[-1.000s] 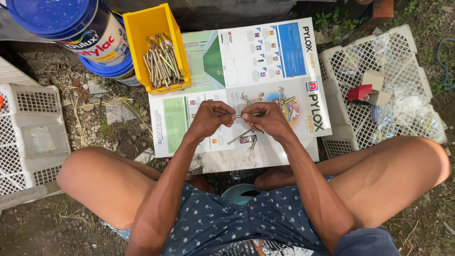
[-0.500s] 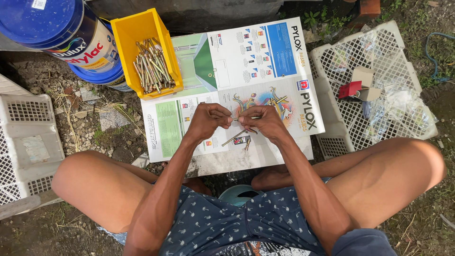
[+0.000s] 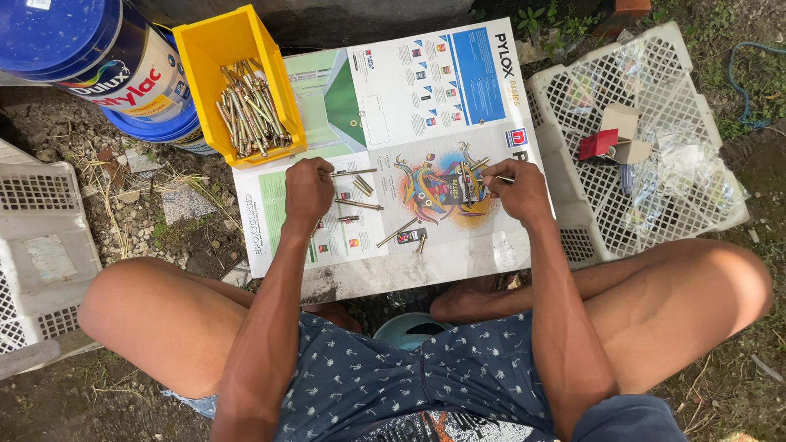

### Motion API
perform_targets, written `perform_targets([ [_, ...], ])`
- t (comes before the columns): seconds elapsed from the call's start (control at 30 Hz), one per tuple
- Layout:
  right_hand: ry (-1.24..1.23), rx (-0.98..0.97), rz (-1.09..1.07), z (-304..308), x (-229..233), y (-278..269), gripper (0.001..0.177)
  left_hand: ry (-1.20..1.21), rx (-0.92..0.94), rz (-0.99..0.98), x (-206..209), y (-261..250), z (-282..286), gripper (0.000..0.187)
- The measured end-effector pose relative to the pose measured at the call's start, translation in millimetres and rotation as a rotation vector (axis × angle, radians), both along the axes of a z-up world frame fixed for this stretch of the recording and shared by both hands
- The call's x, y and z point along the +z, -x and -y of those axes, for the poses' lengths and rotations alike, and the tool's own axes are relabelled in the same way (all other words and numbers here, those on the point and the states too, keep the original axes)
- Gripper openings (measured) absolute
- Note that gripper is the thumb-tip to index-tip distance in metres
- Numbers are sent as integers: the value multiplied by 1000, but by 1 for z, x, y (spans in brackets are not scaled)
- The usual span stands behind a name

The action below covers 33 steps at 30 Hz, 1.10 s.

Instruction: The person sits cross-legged on the ground and assembles small metal parts by hand. They pick up a metal rod and a small ring, then fit the ring onto the rod. This process is repeated with multiple parts, which are placed on a printed sheet in front of them.

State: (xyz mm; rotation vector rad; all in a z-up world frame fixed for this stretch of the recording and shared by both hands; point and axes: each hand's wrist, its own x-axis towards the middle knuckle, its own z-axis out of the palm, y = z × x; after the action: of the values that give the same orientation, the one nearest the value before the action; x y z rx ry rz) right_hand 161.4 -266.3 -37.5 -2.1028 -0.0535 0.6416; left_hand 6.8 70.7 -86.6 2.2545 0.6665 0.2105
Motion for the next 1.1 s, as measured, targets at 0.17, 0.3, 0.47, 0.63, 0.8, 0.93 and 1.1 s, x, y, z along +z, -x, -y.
perform_targets([
  [0.17, 25, 32, -61, -8, 11, 10, 18, -438, -113, -57, 51, -7, 64, 14],
  [0.3, -19, 9, -81, -8, 16, 5, 19, -336, -515, -5, 40, -38, 121, 19],
  [0.47, -40, -23, -72, 12, 11, -7, 18, -267, -645, 46, 38, -84, 165, 29],
  [0.63, -1, -59, -77, 22, 11, -12, 19, -337, -714, -36, 39, -100, 178, 25],
  [0.8, 24, 8, -74, 22, -10, -13, 19, -548, -779, -13, 38, -93, 176, 14],
  [0.93, -118, 2, -121, 15, -5, -7, 23, -588, -830, -37, 29, -80, 160, 14],
  [1.1, -252, 57, -109, -9, 27, 10, 24, -197, -660, -60, 50, -39, 118, 14],
])
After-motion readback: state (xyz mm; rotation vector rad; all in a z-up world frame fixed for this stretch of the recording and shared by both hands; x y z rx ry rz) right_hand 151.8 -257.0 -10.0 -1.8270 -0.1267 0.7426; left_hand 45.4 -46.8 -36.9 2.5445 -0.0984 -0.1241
